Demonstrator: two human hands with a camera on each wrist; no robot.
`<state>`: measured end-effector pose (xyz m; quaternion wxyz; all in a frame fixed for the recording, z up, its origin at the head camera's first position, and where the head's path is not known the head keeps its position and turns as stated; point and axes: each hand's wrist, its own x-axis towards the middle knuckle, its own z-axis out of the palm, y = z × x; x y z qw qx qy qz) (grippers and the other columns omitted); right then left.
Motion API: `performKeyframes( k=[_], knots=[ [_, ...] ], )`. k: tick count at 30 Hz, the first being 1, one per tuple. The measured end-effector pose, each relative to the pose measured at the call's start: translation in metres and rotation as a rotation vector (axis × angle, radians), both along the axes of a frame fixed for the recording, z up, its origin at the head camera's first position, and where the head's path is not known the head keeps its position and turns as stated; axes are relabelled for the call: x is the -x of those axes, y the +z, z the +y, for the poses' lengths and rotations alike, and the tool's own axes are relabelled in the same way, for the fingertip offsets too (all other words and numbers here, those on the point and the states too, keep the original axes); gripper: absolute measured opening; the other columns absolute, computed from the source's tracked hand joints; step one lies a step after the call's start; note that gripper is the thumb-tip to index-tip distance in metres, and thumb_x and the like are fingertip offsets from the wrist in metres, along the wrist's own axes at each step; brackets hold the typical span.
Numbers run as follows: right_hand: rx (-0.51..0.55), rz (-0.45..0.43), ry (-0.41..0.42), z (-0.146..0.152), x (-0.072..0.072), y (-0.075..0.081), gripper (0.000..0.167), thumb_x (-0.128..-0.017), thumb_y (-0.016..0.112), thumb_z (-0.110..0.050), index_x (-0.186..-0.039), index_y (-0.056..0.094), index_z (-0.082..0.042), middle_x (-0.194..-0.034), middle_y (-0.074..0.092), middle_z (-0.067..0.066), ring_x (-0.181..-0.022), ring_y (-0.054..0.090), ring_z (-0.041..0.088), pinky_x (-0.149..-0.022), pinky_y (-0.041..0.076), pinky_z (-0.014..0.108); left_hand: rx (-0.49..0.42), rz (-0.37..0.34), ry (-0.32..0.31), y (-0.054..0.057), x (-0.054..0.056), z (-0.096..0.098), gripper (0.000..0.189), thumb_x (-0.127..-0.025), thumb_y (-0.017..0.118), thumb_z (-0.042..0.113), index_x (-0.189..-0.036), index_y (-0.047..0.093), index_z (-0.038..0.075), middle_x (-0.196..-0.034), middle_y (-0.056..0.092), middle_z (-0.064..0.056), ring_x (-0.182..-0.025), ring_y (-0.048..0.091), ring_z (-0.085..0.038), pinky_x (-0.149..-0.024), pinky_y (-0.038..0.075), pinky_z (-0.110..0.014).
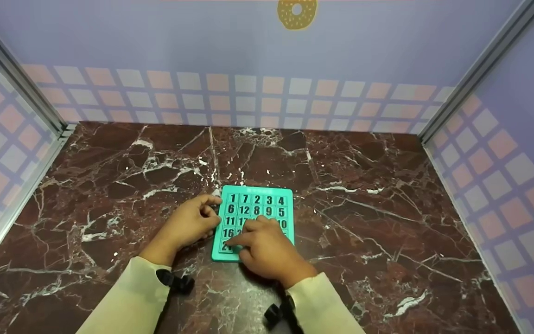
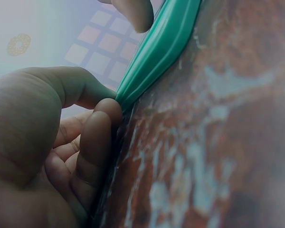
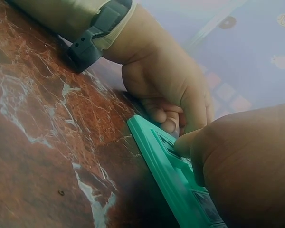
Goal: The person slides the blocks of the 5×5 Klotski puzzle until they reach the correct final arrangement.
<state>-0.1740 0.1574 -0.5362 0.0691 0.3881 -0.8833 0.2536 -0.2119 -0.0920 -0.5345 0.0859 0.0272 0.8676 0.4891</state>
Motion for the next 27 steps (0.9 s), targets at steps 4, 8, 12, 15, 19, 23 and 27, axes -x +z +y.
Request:
performKeyframes(
  k=[4,8,12,15,19,23,27],
  knots=[
    [0.031,0.005,0.009,0.003,0.002,-0.001,0.041,-0.086,0.073,-0.004,-0.115,0.09,-0.028,-0.091,0.067,-0.008,-0.086,0.047,0.01,-0.09,0.043,0.036,0.009,0.016,0.003,0.0,0.0,0.0,0.054,-0.09,0.073,0.015,-0.144,0.07,0.016,-0.089,0.072,0.004,-0.068,0.063,-0.012,-0.067,0.053,-0.031],
    [0.071,0.023,0.005,0.008,0.006,-0.001,0.039,-0.084,0.073,0.0,-0.11,0.091,-0.024,-0.088,0.068,-0.006,-0.085,0.049,0.011,-0.087,0.044,0.036,0.006,0.018,0.006,0.001,-0.001,0.0,0.055,-0.09,0.073,0.014,-0.145,0.07,0.015,-0.09,0.072,0.004,-0.07,0.063,-0.012,-0.069,0.054,-0.032],
    [0.083,0.027,-0.054,0.014,0.011,-0.001,0.038,-0.081,0.072,0.001,-0.105,0.091,-0.022,-0.088,0.07,-0.006,-0.083,0.05,0.011,-0.085,0.045,0.037,0.011,0.018,0.006,-0.001,-0.001,0.0,0.055,-0.09,0.073,0.014,-0.145,0.07,0.014,-0.089,0.072,0.004,-0.071,0.063,-0.012,-0.07,0.054,-0.032],
    [0.071,0.012,-0.093,0.018,0.012,-0.001,0.037,-0.082,0.072,0.0,-0.105,0.091,-0.022,-0.09,0.071,-0.007,-0.082,0.051,0.011,-0.085,0.045,0.037,0.019,0.013,0.009,-0.002,0.0,0.0,0.055,-0.091,0.073,0.014,-0.145,0.07,0.015,-0.089,0.072,0.004,-0.07,0.063,-0.012,-0.07,0.054,-0.032],
    [0.053,-0.001,-0.114,0.019,0.013,0.0,0.036,-0.083,0.072,-0.001,-0.107,0.09,-0.022,-0.09,0.07,-0.008,-0.083,0.052,0.011,-0.088,0.046,0.039,0.027,0.007,0.011,-0.002,0.0,0.0,0.054,-0.091,0.073,0.015,-0.145,0.07,0.016,-0.088,0.071,0.004,-0.07,0.063,-0.012,-0.069,0.053,-0.032],
    [0.059,0.005,-0.125,0.019,0.013,0.0,0.037,-0.082,0.071,0.0,-0.107,0.09,-0.019,-0.09,0.071,-0.005,-0.084,0.052,0.011,-0.089,0.046,0.041,0.025,0.0,0.011,0.0,0.0,0.001,0.054,-0.092,0.073,0.015,-0.146,0.07,0.016,-0.089,0.071,0.004,-0.069,0.063,-0.012,-0.069,0.053,-0.032],
    [0.073,0.034,-0.109,0.019,0.013,-0.003,0.038,-0.082,0.071,0.001,-0.108,0.09,-0.019,-0.09,0.071,-0.003,-0.083,0.052,0.012,-0.086,0.045,0.04,0.022,-0.004,0.01,0.001,0.0,0.001,0.054,-0.092,0.072,0.015,-0.146,0.07,0.016,-0.089,0.07,0.004,-0.069,0.062,-0.012,-0.068,0.052,-0.031]
  ],
)
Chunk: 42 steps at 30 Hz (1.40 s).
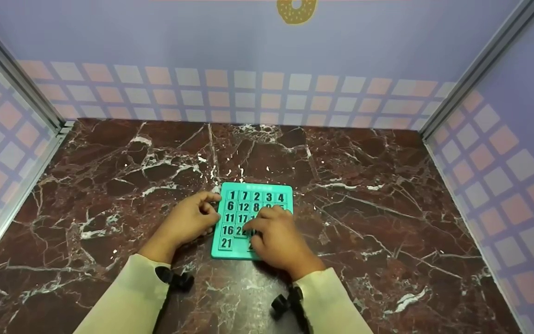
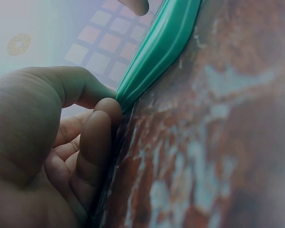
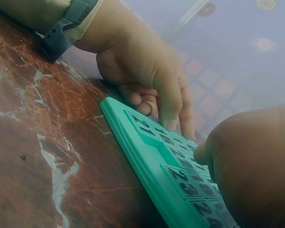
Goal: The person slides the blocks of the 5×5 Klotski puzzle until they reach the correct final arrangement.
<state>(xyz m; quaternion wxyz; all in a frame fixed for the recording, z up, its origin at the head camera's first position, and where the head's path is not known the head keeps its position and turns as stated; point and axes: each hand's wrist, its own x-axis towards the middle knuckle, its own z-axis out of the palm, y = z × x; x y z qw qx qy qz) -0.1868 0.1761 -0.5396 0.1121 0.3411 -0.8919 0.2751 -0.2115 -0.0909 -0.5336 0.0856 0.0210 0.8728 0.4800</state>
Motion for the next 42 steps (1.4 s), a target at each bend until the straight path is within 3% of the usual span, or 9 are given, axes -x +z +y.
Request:
performKeyframes(
  k=[4,11,27,42],
  knots=[
    [0.004,0.024,0.016,-0.0004,-0.0014,-0.004,0.039,-0.082,0.072,0.0,-0.109,0.09,-0.021,-0.089,0.069,-0.006,-0.082,0.052,0.011,-0.084,0.044,0.038,-0.021,-0.002,-0.003,-0.002,-0.0014,-0.0006,0.054,-0.091,0.072,0.014,-0.146,0.069,0.016,-0.088,0.071,0.004,-0.067,0.063,-0.012,-0.065,0.051,-0.03],
    [-0.004,-0.028,0.006,-0.0046,-0.0072,-0.008,0.034,-0.084,0.074,-0.003,-0.106,0.091,-0.023,-0.091,0.069,-0.009,-0.085,0.053,0.01,-0.088,0.045,0.038,-0.013,-0.004,-0.008,-0.0069,-0.0051,-0.0045,0.054,-0.091,0.073,0.014,-0.145,0.069,0.015,-0.087,0.07,0.004,-0.067,0.063,-0.011,-0.068,0.054,-0.032],
    [-0.004,0.004,0.058,-0.0035,-0.005,-0.0033,0.032,-0.083,0.074,-0.003,-0.098,0.091,-0.025,-0.087,0.066,-0.01,-0.084,0.051,0.011,-0.087,0.044,0.036,-0.018,-0.013,0.005,-0.0048,-0.0022,-0.0027,0.054,-0.092,0.074,0.015,-0.145,0.069,0.018,-0.087,0.069,0.004,-0.07,0.065,-0.012,-0.07,0.055,-0.033],
    [0.024,0.021,0.143,-0.0018,-0.0034,0.0007,0.029,-0.081,0.074,-0.003,-0.09,0.09,-0.025,-0.083,0.062,-0.011,-0.084,0.05,0.013,-0.087,0.042,0.037,-0.016,0.012,-0.01,-0.0013,-0.0001,-0.0014,0.056,-0.091,0.073,0.013,-0.146,0.069,0.014,-0.09,0.071,0.002,-0.073,0.063,-0.013,-0.072,0.054,-0.032]
  ],
)
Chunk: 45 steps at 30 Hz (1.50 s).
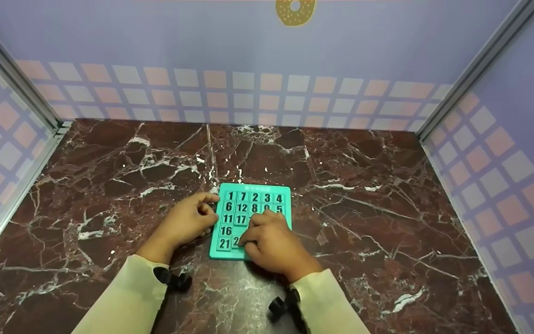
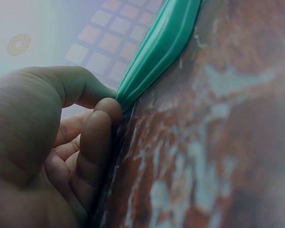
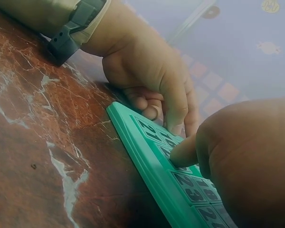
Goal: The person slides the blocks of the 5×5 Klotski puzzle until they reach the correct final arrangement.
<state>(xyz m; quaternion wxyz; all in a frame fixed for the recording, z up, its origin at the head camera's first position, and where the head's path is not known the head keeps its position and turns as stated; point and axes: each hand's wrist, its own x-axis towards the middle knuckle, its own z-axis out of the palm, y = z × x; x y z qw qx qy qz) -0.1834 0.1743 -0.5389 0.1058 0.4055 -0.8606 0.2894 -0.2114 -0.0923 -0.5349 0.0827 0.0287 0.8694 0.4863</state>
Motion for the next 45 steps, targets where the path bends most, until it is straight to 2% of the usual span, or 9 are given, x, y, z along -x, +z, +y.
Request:
performKeyframes(
  k=[21,31,45],
  knots=[
    [0.01,0.01,0.059,0.0,-0.0013,-0.0003,0.028,-0.082,0.074,-0.002,-0.087,0.089,-0.025,-0.087,0.066,-0.012,-0.085,0.051,0.011,-0.086,0.04,0.036,-0.009,-0.017,0.004,0.0007,0.0003,0.0006,0.054,-0.091,0.074,0.013,-0.146,0.069,0.015,-0.09,0.072,0.002,-0.07,0.064,-0.013,-0.069,0.053,-0.032],
    [-0.003,-0.024,0.055,0.0004,-0.0021,0.0016,0.029,-0.084,0.073,-0.003,-0.089,0.09,-0.026,-0.087,0.066,-0.012,-0.087,0.051,0.013,-0.088,0.04,0.035,-0.022,-0.023,0.003,0.0,0.0009,0.0013,0.055,-0.091,0.074,0.013,-0.146,0.068,0.015,-0.089,0.073,0.002,-0.067,0.067,-0.013,-0.066,0.055,-0.031],
    [0.013,0.001,0.058,-0.0005,-0.0007,0.0003,0.031,-0.08,0.073,-0.001,-0.089,0.09,-0.025,-0.085,0.065,-0.013,-0.084,0.051,0.011,-0.086,0.04,0.036,-0.007,-0.021,0.006,-0.0008,0.0013,0.0011,0.056,-0.091,0.074,0.013,-0.146,0.068,0.015,-0.088,0.071,0.002,-0.069,0.066,-0.013,-0.067,0.055,-0.032]
  ],
)
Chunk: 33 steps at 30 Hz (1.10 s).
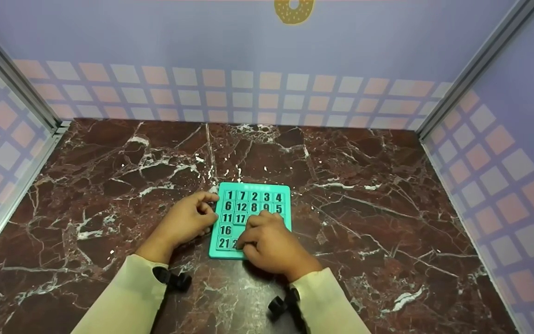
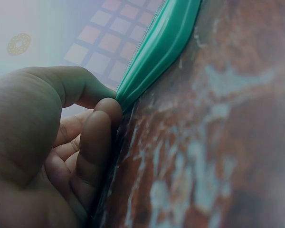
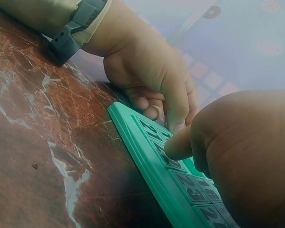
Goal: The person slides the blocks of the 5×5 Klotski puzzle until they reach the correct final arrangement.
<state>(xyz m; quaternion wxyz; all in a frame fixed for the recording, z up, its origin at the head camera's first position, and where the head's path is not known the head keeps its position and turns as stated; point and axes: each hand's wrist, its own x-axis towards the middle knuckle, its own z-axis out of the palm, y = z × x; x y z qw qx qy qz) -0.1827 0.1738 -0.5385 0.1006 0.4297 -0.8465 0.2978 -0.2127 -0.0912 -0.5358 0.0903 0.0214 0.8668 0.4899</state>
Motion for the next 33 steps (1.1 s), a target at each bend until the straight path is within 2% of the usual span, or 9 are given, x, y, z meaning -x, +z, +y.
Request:
performKeyframes(
  k=[6,11,15,22,27,33],
  knots=[
    [-0.005,-0.024,-0.055,0.0,0.0,-0.0007,0.033,-0.079,0.07,-0.001,-0.094,0.089,-0.023,-0.085,0.066,-0.01,-0.084,0.049,0.011,-0.088,0.044,0.038,0.011,0.006,-0.002,0.0,-0.0005,-0.0006,0.055,-0.091,0.073,0.015,-0.146,0.069,0.016,-0.09,0.071,0.004,-0.071,0.063,-0.012,-0.069,0.054,-0.033],
    [-0.008,0.023,-0.12,-0.0003,0.0017,-0.0034,0.032,-0.079,0.072,-0.001,-0.099,0.089,-0.02,-0.089,0.069,-0.006,-0.084,0.053,0.013,-0.086,0.046,0.038,0.011,0.01,-0.003,-0.0007,-0.0001,-0.0012,0.055,-0.09,0.073,0.016,-0.145,0.069,0.017,-0.09,0.071,0.005,-0.07,0.062,-0.012,-0.069,0.053,-0.033],
    [-0.029,0.053,-0.189,-0.001,0.0029,-0.0053,0.032,-0.081,0.073,-0.004,-0.104,0.089,-0.02,-0.09,0.067,-0.005,-0.084,0.052,0.015,-0.086,0.046,0.039,0.015,0.012,-0.001,-0.0008,-0.0001,-0.0011,0.054,-0.091,0.072,0.016,-0.145,0.069,0.018,-0.088,0.07,0.005,-0.071,0.062,-0.011,-0.07,0.053,-0.033],
    [-0.095,0.041,-0.288,-0.002,0.0018,-0.0054,0.039,-0.086,0.074,-0.01,-0.12,0.088,-0.025,-0.1,0.065,-0.006,-0.092,0.052,0.02,-0.09,0.041,0.043,0.022,0.018,-0.007,-0.0014,0.0006,-0.0011,0.055,-0.091,0.072,0.016,-0.145,0.069,0.017,-0.088,0.071,0.005,-0.07,0.065,-0.012,-0.071,0.054,-0.033],
    [-0.153,0.043,-0.323,-0.0028,0.0007,-0.0055,0.046,-0.088,0.073,-0.013,-0.13,0.085,-0.027,-0.106,0.064,-0.003,-0.096,0.051,0.022,-0.088,0.039,0.044,0.019,0.018,-0.005,-0.0011,-0.0005,-0.0013,0.055,-0.091,0.073,0.016,-0.145,0.069,0.017,-0.087,0.071,0.005,-0.069,0.065,-0.012,-0.069,0.054,-0.032],
    [-0.163,0.029,-0.329,-0.0032,0.0001,-0.0058,0.047,-0.088,0.072,-0.013,-0.13,0.085,-0.028,-0.108,0.064,-0.002,-0.097,0.05,0.022,-0.089,0.039,0.044,0.012,0.01,-0.001,-0.0002,-0.0011,-0.0009,0.055,-0.09,0.072,0.016,-0.145,0.069,0.017,-0.086,0.07,0.005,-0.068,0.063,-0.011,-0.067,0.053,-0.031]
  ],
)
